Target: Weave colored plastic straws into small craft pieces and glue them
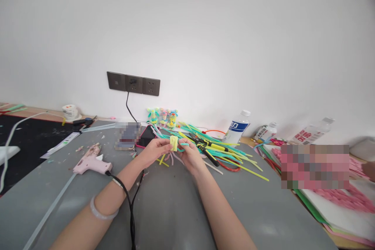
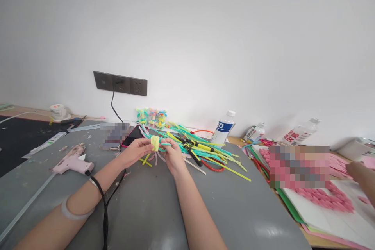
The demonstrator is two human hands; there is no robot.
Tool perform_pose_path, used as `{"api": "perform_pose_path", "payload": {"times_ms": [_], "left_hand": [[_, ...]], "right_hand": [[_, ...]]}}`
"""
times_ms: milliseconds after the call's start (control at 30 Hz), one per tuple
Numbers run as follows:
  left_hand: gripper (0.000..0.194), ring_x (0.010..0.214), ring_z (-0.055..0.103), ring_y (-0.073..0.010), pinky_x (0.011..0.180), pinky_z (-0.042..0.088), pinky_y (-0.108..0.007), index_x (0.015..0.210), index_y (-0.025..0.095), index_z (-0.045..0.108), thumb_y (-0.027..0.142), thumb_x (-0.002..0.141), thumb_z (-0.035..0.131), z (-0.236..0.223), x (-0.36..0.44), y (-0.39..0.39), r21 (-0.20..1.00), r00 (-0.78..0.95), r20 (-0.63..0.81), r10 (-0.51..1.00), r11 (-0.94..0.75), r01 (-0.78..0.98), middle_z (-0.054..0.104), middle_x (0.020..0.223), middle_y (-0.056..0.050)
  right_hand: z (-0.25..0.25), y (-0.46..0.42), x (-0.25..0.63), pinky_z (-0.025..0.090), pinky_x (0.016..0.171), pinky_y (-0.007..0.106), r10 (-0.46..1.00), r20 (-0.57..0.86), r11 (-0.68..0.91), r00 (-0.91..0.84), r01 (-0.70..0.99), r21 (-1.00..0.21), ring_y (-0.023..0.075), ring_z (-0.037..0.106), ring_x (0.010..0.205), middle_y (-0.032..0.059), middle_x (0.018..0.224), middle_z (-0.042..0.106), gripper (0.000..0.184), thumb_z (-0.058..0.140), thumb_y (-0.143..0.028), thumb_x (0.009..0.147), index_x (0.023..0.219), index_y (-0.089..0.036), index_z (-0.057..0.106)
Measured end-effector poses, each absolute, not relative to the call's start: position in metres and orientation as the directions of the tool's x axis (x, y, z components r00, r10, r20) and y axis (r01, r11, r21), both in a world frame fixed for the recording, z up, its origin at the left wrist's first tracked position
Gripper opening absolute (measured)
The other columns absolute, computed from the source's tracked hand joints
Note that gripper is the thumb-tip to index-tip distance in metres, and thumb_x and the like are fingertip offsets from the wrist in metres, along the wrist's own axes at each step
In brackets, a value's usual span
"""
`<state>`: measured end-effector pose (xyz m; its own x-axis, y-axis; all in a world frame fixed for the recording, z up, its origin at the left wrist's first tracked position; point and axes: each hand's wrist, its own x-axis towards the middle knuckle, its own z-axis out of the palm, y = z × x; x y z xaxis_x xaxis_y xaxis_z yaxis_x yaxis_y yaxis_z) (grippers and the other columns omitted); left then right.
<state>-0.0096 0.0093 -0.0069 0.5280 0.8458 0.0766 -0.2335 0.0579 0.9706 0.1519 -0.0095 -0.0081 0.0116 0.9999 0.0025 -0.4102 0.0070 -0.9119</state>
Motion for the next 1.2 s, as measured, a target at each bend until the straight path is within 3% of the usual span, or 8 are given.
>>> {"api": "perform_pose_path", "payload": {"times_ms": [167, 500, 700, 933, 1067, 1200], "left_hand": [[0.041, 0.074, 0.061, -0.0153, 0.069, 0.047, -0.028, 0.100, 0.013, 0.073, 0.043, 0.072, 0.076, -0.007, -0.011, 0.010, 0.976, 0.533, 0.090, 0.842, 0.033, -0.217, 0.070, 0.088, -0.009], [0.042, 0.070, 0.057, -0.0147, 0.063, 0.048, -0.026, 0.100, 0.012, 0.073, 0.044, 0.073, 0.073, -0.008, -0.012, 0.011, 0.987, 0.535, 0.084, 0.841, 0.002, -0.159, 0.068, 0.086, -0.009], [0.048, 0.068, 0.057, -0.0147, 0.060, 0.048, -0.027, 0.104, 0.013, 0.072, 0.046, 0.070, 0.075, -0.003, -0.012, 0.009, 0.975, 0.525, 0.093, 0.846, 0.029, -0.220, 0.069, 0.093, -0.010], [0.037, 0.063, 0.055, -0.0126, 0.061, 0.045, -0.026, 0.097, 0.014, 0.073, 0.040, 0.072, 0.076, -0.003, -0.012, 0.009, 0.984, 0.561, 0.079, 0.824, 0.025, -0.176, 0.066, 0.082, -0.004], [0.035, 0.063, 0.054, -0.0120, 0.062, 0.043, -0.025, 0.094, 0.012, 0.074, 0.040, 0.072, 0.076, -0.003, -0.013, 0.009, 0.988, 0.559, 0.065, 0.827, 0.025, -0.153, 0.065, 0.076, -0.004], [0.037, 0.065, 0.054, -0.0128, 0.063, 0.045, -0.026, 0.098, 0.012, 0.073, 0.039, 0.073, 0.075, -0.004, -0.011, 0.009, 0.983, 0.560, 0.076, 0.825, 0.031, -0.179, 0.067, 0.079, -0.005]], "right_hand": [[-0.007, -0.009, 0.152, 0.046, 0.064, 0.028, 1.000, 0.016, 0.017, 0.006, -0.446, -0.895, 0.0137, 0.051, 0.062, -0.0029, 0.063, 0.054, 0.035, 0.082, -0.043, 0.056, 0.066, -0.021, 0.056], [-0.004, -0.010, 0.160, 0.050, 0.071, 0.031, 1.000, -0.024, -0.021, 0.000, -0.510, -0.860, 0.0159, 0.057, 0.068, -0.0001, 0.068, 0.060, 0.035, 0.086, -0.037, 0.052, 0.062, -0.021, 0.057], [-0.009, -0.008, 0.167, 0.043, 0.057, 0.026, 0.998, -0.056, -0.067, -0.040, -0.429, -0.901, 0.0123, 0.053, 0.058, -0.0024, 0.062, 0.059, 0.029, 0.085, -0.033, 0.054, 0.065, -0.020, 0.060], [-0.008, -0.011, 0.162, 0.035, 0.049, 0.021, 0.994, -0.092, -0.109, -0.063, -0.392, -0.913, 0.0102, 0.050, 0.055, -0.0058, 0.059, 0.056, 0.035, 0.086, -0.031, 0.050, 0.070, -0.021, 0.058], [-0.008, -0.012, 0.161, 0.036, 0.048, 0.021, 0.996, -0.070, -0.082, -0.047, -0.369, -0.926, 0.0091, 0.047, 0.051, -0.0061, 0.056, 0.054, 0.034, 0.085, -0.034, 0.052, 0.065, -0.020, 0.058], [-0.009, -0.011, 0.159, 0.040, 0.049, 0.020, 0.997, -0.078, -0.073, -0.007, -0.446, -0.892, 0.0096, 0.053, 0.055, -0.0039, 0.062, 0.059, 0.033, 0.088, -0.034, 0.049, 0.064, -0.019, 0.062]]}}
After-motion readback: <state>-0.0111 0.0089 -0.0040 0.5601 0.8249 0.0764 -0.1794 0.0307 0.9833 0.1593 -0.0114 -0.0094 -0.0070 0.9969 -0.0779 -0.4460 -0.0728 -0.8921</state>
